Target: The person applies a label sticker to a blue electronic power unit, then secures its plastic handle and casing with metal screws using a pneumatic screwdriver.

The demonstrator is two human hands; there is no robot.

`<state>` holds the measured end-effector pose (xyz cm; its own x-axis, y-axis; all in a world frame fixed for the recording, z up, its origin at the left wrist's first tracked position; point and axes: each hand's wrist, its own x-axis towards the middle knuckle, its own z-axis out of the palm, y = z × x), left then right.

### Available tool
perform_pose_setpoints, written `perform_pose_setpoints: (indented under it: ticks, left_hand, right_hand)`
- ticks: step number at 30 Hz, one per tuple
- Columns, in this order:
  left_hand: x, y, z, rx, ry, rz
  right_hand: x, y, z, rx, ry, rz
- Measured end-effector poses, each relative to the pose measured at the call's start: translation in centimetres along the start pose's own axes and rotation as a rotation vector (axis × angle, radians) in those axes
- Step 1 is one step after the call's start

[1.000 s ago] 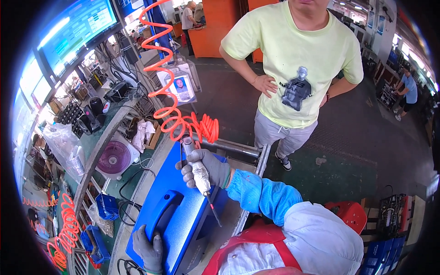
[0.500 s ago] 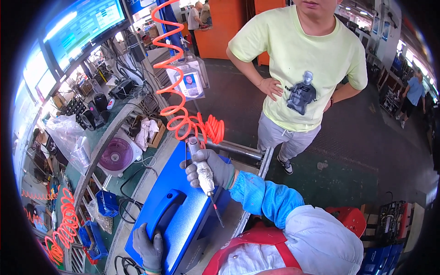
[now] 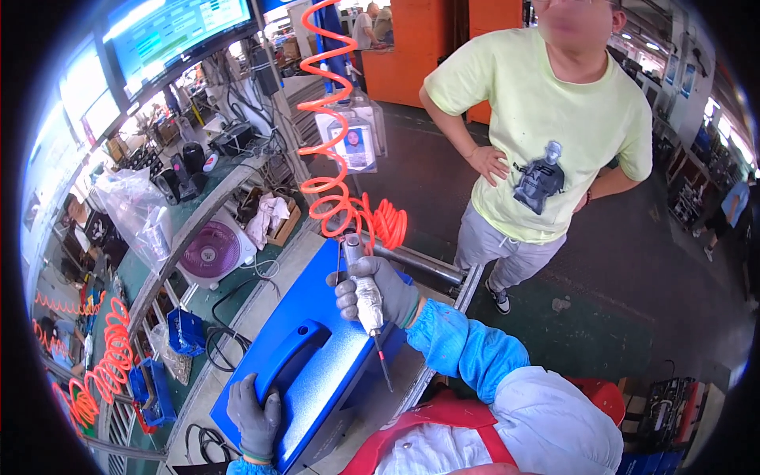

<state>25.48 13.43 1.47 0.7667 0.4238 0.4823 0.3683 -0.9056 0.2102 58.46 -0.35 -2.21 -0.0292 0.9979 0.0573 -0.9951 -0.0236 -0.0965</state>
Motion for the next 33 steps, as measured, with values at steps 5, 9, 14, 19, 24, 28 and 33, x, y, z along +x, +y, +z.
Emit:
perform_pose_setpoints:
  ticks: [5,9,14,19,24,28,33]
  left_hand:
    - [-0.2,-0.4,-0.5,-0.044,0.008,0.007]
    - [0.7,-0.4,-0.5,-0.037,-0.014,0.019]
    - [-0.4,-0.9,-0.7,-0.068,0.01,-0.123]
    - [0.1,1.0,-2.8,-0.841,-0.098,-0.718]
    - [-0.3,0.1,-3.3,-1.395,-0.171,-0.918]
    - [-0.7,-1.4,-3.6,-1.616,-0.2,-1.048]
    - [0.8,-0.4,-3.4,-1.592,-0.238,-1.037]
  right_hand:
    - [0.1,0.7,1.0,-0.064,0.002,-0.004]
    - [-0.6,0.3,1.4,-0.076,0.049,-0.063]
    - [0.0,0.6,1.2,-0.068,0.053,-0.012]
    - [-0.4,0.3,1.0,-0.091,0.048,-0.015]
    - [0.0,0.3,0.6,-0.105,-0.038,0.011]
    - [1.1,0.4,0.6,-0.106,-0.065,0.026]
    - [-0.9,-1.1,1.0,-0.044,-0.068,0.005]
